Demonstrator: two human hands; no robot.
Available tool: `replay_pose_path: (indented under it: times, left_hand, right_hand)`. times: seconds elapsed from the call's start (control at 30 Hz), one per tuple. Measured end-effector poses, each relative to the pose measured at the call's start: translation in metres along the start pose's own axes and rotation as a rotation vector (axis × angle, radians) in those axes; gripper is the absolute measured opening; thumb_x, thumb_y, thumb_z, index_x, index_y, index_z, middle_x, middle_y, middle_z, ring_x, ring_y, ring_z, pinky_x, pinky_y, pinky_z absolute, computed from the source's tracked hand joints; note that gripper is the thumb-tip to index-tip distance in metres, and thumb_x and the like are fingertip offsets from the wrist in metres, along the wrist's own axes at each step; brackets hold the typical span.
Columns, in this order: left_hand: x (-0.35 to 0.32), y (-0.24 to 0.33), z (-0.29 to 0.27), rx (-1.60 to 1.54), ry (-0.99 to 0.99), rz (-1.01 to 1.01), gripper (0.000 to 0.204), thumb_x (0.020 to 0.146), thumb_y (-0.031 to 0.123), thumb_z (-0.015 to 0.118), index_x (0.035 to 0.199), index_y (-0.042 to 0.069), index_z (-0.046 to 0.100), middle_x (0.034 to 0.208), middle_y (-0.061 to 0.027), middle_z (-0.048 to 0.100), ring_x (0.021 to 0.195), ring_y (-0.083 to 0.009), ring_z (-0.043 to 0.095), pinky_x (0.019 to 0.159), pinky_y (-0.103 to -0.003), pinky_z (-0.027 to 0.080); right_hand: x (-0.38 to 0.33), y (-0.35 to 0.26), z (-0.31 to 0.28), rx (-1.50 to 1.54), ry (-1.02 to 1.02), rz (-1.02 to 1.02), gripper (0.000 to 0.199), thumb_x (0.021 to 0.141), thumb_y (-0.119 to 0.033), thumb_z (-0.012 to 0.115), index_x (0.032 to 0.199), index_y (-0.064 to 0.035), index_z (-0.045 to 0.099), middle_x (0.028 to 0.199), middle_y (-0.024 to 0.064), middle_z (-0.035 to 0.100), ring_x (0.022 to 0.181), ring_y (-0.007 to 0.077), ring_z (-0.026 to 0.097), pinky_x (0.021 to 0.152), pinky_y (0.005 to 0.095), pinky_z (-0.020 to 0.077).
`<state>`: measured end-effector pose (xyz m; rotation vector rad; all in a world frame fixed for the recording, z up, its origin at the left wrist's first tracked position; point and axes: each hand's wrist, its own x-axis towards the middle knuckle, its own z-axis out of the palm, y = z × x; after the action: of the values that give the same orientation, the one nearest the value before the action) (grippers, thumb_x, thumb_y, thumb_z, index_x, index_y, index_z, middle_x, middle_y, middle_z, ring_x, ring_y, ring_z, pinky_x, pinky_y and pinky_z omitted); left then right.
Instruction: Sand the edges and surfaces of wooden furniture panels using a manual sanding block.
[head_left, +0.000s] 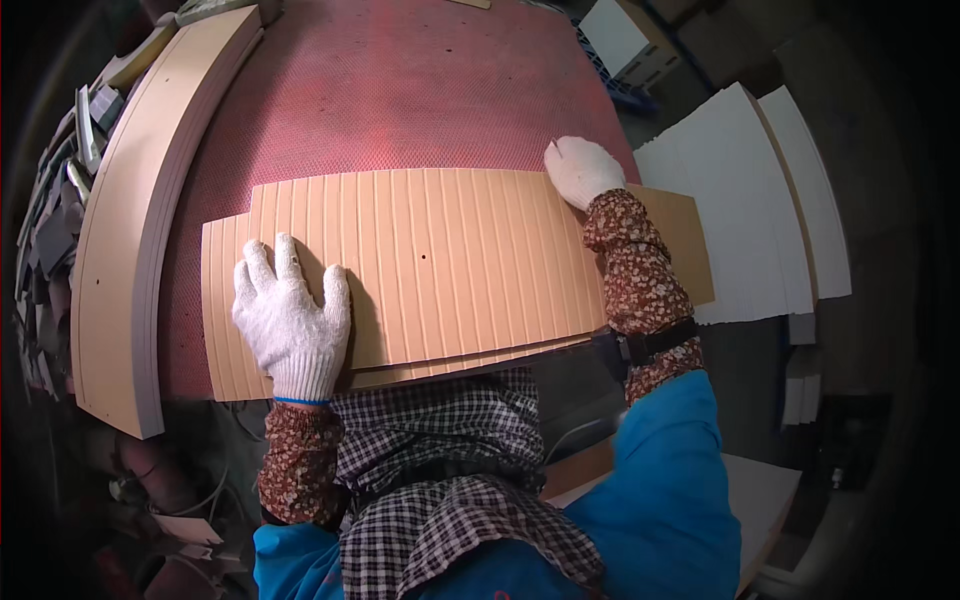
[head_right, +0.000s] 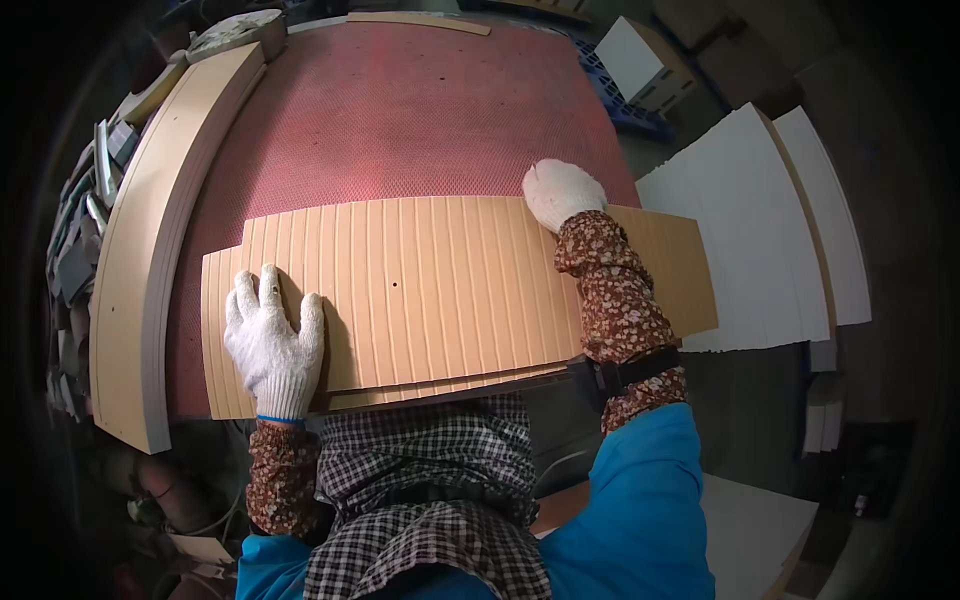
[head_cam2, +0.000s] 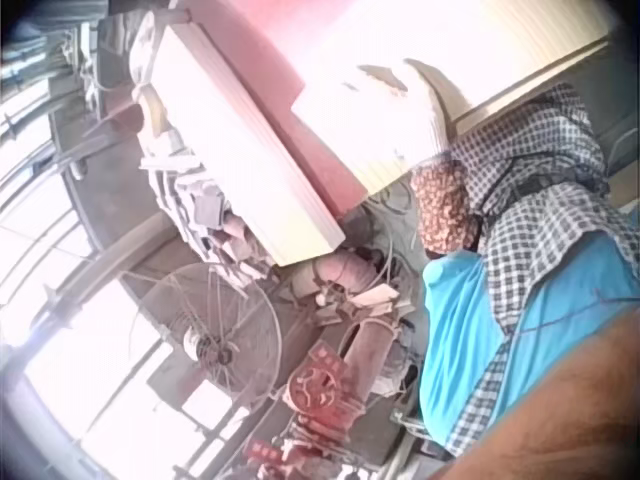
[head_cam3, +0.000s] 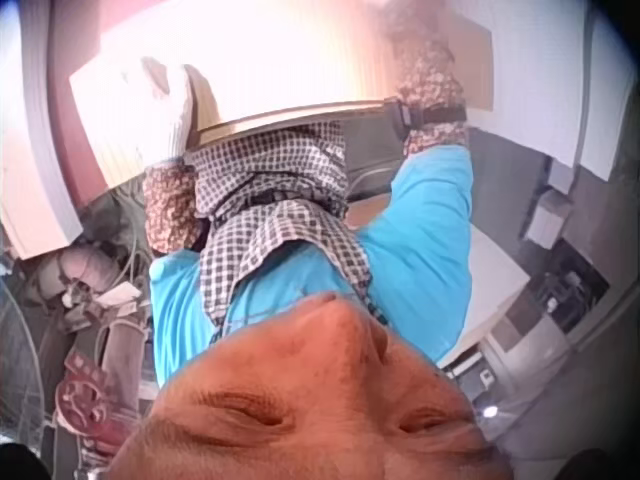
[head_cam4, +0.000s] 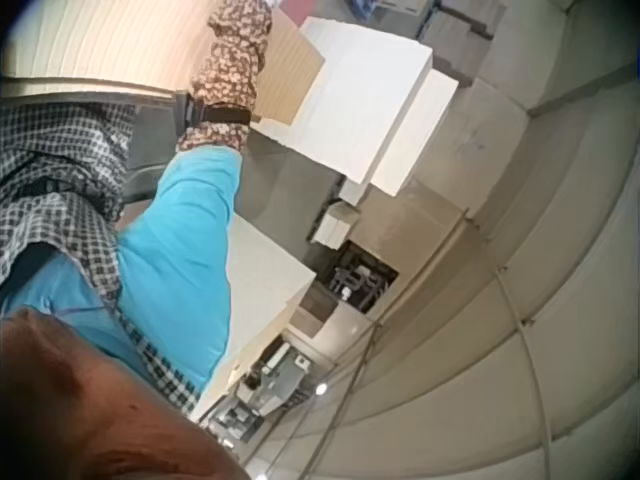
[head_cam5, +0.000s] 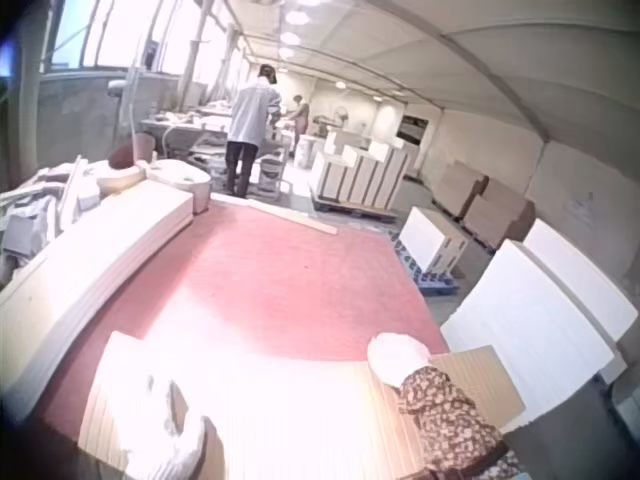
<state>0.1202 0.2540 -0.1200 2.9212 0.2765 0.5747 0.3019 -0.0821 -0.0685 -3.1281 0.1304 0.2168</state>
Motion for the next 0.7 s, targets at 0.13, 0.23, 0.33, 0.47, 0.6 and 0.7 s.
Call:
replay_pose_path:
  times: [0.13,0.23,0.33,0.47,0.6,0.7]
  left_hand:
    - [-0.001,-0.001,0.004,0.048,0.053,0.017,0.067,0.092,0.041,0.075,0.141,-0.004,0.063,0.146,-0.0276,0.056,0.131,-0.0446,0.056,0.106,-0.055,0.050]
    - [-0.002,-0.001,0.006,0.051,0.059,0.011,0.067,0.093,0.042,0.074,0.141,-0.003,0.063,0.145,-0.0272,0.057,0.131,-0.0442,0.056,0.107,-0.055,0.050]
    - [-0.002,-0.001,0.006,0.037,0.021,-0.007,0.067,0.093,0.042,0.074,0.142,-0.003,0.063,0.145,-0.0272,0.057,0.131,-0.0439,0.056,0.108,-0.055,0.050]
    - [-0.002,-0.003,0.007,0.054,0.035,0.009,0.067,0.094,0.044,0.073,0.141,-0.003,0.063,0.146,-0.0273,0.057,0.131,-0.0435,0.057,0.108,-0.054,0.050]
    - [-0.001,-0.002,0.009,0.074,0.045,0.009,0.067,0.094,0.044,0.074,0.141,-0.003,0.064,0.146,-0.0270,0.057,0.131,-0.0436,0.057,0.108,-0.054,0.050]
    - [-0.002,-0.002,0.007,0.038,0.036,-0.006,0.067,0.094,0.043,0.074,0.141,-0.003,0.064,0.145,-0.0270,0.057,0.130,-0.0439,0.057,0.107,-0.054,0.050]
  right_hand:
    - [-0.015,0.006,0.007,0.054,0.013,0.018,0.052,0.111,-0.036,0.038,0.120,-0.0010,0.074,0.120,0.0267,0.075,0.114,0.0458,0.072,0.101,0.0585,0.0549]
    - [-0.063,0.020,0.024,0.014,0.068,0.008,0.054,0.113,-0.040,0.036,0.114,-0.0003,0.073,0.108,0.0269,0.077,0.104,0.0458,0.074,0.094,0.0592,0.0567]
    - [-0.133,0.033,0.037,0.000,0.087,-0.015,0.051,0.113,-0.042,0.041,0.103,-0.0003,0.069,0.085,0.0239,0.074,0.084,0.0447,0.075,0.078,0.0588,0.0587]
    - [-0.232,0.048,0.052,0.044,0.120,-0.042,0.040,0.112,-0.035,0.051,0.090,-0.0038,0.063,0.069,0.0183,0.069,0.066,0.0411,0.072,0.062,0.0538,0.0580]
    - [-0.286,0.048,0.070,-0.035,-0.098,-0.008,0.036,0.109,-0.031,0.057,0.082,-0.0074,0.058,0.063,0.0160,0.066,0.059,0.0390,0.070,0.055,0.0507,0.0559]
    - [-0.292,0.050,0.070,0.110,0.190,0.013,0.034,0.108,-0.028,0.059,0.081,-0.0071,0.058,0.062,0.0161,0.065,0.056,0.0380,0.068,0.054,0.0511,0.0545]
